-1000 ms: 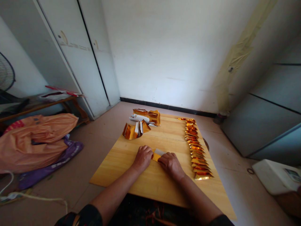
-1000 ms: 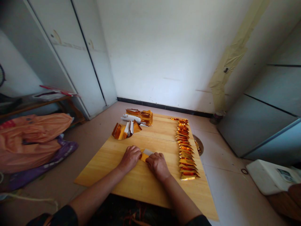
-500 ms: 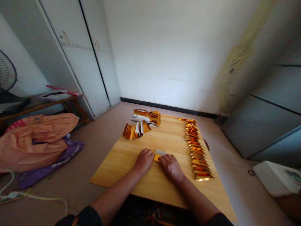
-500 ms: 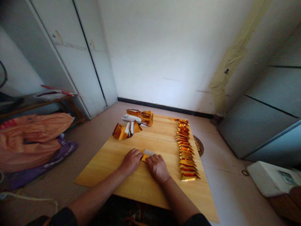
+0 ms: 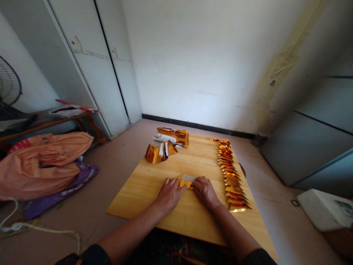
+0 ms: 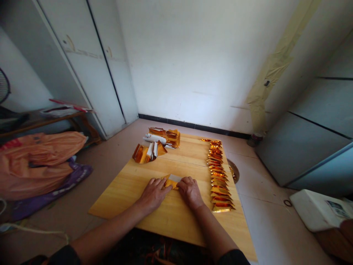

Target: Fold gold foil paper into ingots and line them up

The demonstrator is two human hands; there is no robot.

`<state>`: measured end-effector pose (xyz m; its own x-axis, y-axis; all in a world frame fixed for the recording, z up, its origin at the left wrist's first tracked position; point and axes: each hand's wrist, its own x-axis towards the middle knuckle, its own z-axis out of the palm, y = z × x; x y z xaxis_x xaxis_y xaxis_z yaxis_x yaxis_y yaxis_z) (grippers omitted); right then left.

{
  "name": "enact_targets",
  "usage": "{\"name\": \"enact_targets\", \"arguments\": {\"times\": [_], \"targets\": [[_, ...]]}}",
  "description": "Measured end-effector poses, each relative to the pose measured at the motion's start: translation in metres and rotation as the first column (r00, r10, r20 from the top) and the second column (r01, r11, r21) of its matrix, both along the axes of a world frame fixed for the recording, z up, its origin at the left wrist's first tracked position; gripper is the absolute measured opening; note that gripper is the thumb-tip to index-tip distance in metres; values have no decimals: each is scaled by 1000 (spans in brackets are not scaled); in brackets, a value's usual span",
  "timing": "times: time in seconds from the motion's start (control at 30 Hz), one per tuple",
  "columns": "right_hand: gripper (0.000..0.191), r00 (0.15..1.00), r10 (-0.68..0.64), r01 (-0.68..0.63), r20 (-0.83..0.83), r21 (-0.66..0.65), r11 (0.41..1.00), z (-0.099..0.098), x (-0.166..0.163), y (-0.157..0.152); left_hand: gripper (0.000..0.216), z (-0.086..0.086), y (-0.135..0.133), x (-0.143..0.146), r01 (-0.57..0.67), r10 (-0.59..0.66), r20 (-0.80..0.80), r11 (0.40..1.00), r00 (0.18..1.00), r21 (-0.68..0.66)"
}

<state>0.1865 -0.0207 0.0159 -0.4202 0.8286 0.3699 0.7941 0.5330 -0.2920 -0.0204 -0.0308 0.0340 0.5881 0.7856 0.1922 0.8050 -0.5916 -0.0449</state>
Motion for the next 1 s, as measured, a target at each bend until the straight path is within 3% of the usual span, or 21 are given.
{"name": "enact_targets", "arguments": {"times": [0.27,0.47,0.7,0.8,1.0], "targets": [[13,995,77,-82,61,88,993,-3,5,3,30,1,-1,-1,10,-10,-3,1000,1000,-14],[15,999,-17,14,-45,-58,998,2,3,6,29,-1,1,-1,4,-5,-15,1000,1000,-21],[16,995,97,-100,-35,-98,990,9,12,1,24,-9,3,2,-24,24,6,999,1000,26],[22,996,86,-84,25,-70,994,7,11,0,20,-10,5,5,-42,40,39,998,998,45],[15,986,83,-94,146,71,993,1,5,-1,19,-6,4,5,-39,37,69,999,997,27]]}}
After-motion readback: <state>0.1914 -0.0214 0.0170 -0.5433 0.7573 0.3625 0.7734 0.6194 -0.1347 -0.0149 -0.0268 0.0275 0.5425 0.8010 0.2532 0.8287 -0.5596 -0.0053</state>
